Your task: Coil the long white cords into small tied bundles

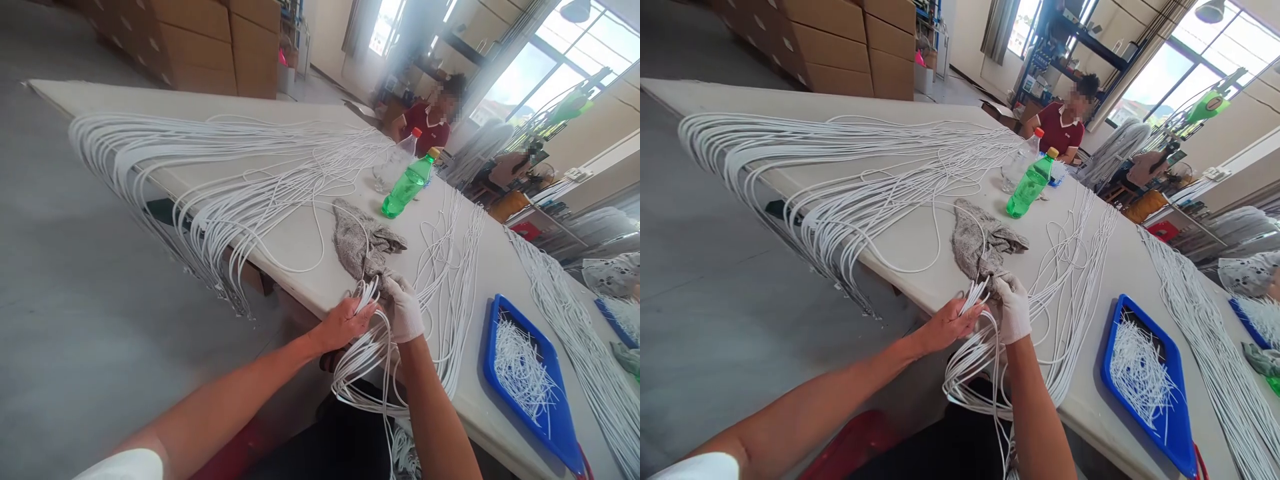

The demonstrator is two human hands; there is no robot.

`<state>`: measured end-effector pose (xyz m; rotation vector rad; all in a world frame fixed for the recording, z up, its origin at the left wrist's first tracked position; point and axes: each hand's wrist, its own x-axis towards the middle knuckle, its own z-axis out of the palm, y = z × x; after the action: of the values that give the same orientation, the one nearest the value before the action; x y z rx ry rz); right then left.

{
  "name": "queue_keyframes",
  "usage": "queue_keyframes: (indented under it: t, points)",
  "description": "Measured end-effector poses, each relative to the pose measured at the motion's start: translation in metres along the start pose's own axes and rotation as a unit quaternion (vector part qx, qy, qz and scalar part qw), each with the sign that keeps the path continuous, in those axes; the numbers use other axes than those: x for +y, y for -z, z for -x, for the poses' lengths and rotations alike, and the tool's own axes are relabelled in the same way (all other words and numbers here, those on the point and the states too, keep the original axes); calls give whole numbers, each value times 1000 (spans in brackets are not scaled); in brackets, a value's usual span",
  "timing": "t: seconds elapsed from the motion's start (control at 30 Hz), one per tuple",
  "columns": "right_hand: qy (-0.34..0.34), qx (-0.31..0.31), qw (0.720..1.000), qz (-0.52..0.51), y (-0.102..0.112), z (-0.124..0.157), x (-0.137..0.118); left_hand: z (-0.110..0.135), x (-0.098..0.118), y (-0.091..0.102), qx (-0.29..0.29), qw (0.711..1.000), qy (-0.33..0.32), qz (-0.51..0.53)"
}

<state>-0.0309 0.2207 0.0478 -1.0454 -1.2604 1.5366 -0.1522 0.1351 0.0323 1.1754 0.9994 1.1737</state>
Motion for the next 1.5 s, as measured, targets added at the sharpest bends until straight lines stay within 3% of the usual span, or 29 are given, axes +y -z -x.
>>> queue_keyframes:
  t: [0.13,0.3,0.53,0.73,0.9,1.07,1.33,1.5]
  points:
    - [13,-3,999,40,6,14,-9,-2,-3,2,-7,999,-28,-36]
    - [47,-17,989,140,-7,29,-25,-4,-6,3,3,995,-53,-82]
    - [40,0,991,130,-20,32,-23,-5,-11,3,-1,993,-55,-108]
    - [63,-91,984,142,-4,35,-32,-5,-9,4,-3,993,-48,-104]
    - [66,-131,965,219,-2,33,-38,-6,-9,3,-18,991,-63,-117]
    - [62,-100,967,227,-13,29,-33,-7,-9,1,-12,987,-58,-148]
    - [40,30,983,175,-17,5,-13,-7,-9,0,-10,981,-108,-161]
    - [37,22,991,123,-13,0,-10,-4,-3,3,-16,989,-74,-124]
